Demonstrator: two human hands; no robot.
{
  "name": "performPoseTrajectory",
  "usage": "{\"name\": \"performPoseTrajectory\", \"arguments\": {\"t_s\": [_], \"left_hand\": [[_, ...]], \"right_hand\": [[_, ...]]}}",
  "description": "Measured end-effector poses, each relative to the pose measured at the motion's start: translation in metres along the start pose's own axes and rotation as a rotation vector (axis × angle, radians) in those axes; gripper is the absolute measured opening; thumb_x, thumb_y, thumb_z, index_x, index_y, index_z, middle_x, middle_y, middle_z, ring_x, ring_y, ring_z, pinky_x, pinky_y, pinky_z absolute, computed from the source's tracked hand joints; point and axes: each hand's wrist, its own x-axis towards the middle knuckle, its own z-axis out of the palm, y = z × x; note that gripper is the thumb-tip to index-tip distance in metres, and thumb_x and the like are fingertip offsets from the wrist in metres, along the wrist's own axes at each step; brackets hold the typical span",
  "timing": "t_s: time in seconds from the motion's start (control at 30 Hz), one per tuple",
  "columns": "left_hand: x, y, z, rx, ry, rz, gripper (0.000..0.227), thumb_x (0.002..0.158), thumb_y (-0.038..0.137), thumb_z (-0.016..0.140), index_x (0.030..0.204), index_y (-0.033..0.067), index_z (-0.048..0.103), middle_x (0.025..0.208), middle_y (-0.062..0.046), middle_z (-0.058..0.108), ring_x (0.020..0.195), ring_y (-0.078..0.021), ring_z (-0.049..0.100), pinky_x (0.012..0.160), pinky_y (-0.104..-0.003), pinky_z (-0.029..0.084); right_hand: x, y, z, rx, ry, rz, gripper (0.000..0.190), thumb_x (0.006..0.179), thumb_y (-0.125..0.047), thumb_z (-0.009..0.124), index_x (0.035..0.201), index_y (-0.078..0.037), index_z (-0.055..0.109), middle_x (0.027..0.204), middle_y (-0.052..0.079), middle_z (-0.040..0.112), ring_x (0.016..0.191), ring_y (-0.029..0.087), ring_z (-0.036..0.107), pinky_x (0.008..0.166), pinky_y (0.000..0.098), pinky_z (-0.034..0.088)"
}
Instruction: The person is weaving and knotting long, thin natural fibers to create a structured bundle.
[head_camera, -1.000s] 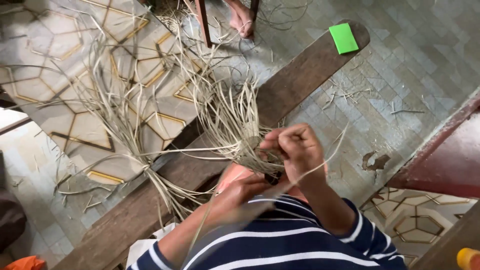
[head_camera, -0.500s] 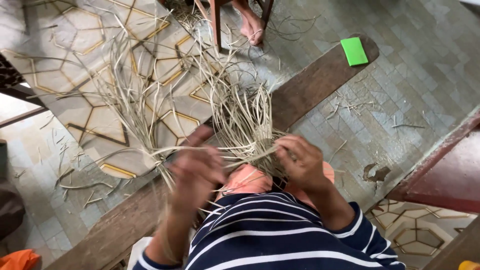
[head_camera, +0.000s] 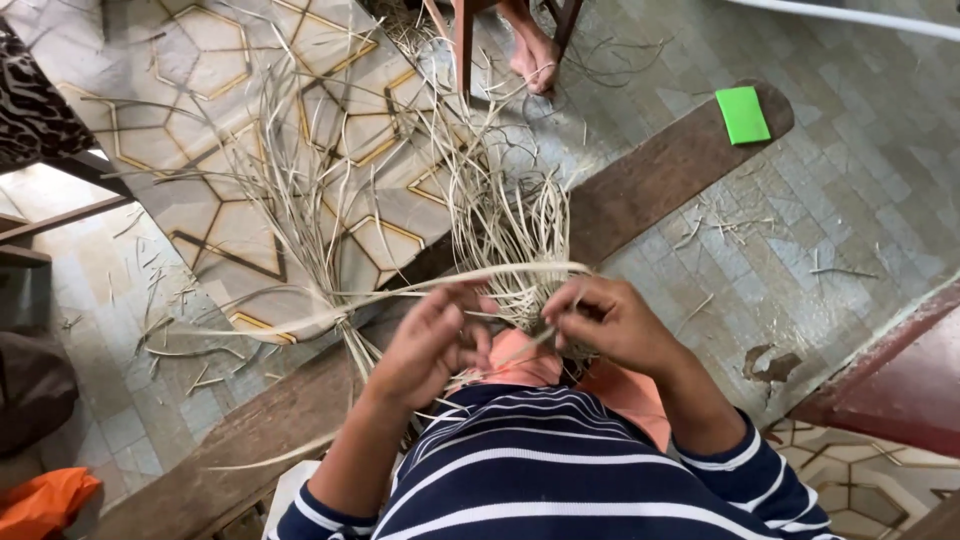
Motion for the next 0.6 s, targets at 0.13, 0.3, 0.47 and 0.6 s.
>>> {"name": "performPoseTrajectory", "arguments": {"t_s": [0.13,0.3,0.47,0.6], "left_hand": [[-0.005,-0.001,0.009,-0.047,-0.219,-0.082,0.069,0.075,0.019,0.067,0.129,-0.0058,0.032,0.074,-0.021,0.052,0.045,-0.0186,0.051,0.038,-0.033,0.053],[-0.014,0.007,0.014,-0.014,-0.051,-0.025,0.025,0.088,0.012,0.050,0.100,-0.0101,0.053,0.052,-0.012,0.045,0.037,-0.0110,0.038,0.032,-0.027,0.046],[-0.019,0.014,0.002,0.115,0.040,0.104,0.019,0.085,0.002,0.052,0.091,-0.0156,0.056,0.051,-0.017,0.047,0.038,-0.0157,0.044,0.032,-0.034,0.049],[-0.017,0.007,-0.001,0.139,0.073,0.115,0.019,0.085,0.002,0.052,0.092,-0.0148,0.057,0.053,-0.018,0.049,0.041,-0.0163,0.048,0.038,-0.036,0.053]], "right_hand": [[0.007,-0.023,0.000,-0.196,-0.279,-0.162,0.020,0.073,0.008,0.050,0.079,-0.005,0.065,0.073,0.011,0.063,0.061,0.025,0.062,0.060,0.0365,0.051],[0.005,-0.011,0.003,-0.436,-0.431,-0.277,0.016,0.076,0.001,0.056,0.087,-0.008,0.062,0.083,0.012,0.062,0.077,0.035,0.060,0.069,0.0445,0.048],[0.006,-0.012,0.002,-0.252,-0.423,-0.258,0.012,0.082,-0.016,0.060,0.089,-0.010,0.068,0.082,0.007,0.064,0.077,0.023,0.063,0.071,0.0353,0.049],[0.005,-0.024,0.008,-0.396,-0.351,-0.277,0.013,0.077,-0.014,0.066,0.089,-0.011,0.069,0.082,0.007,0.066,0.074,0.025,0.065,0.067,0.0350,0.051]]}}
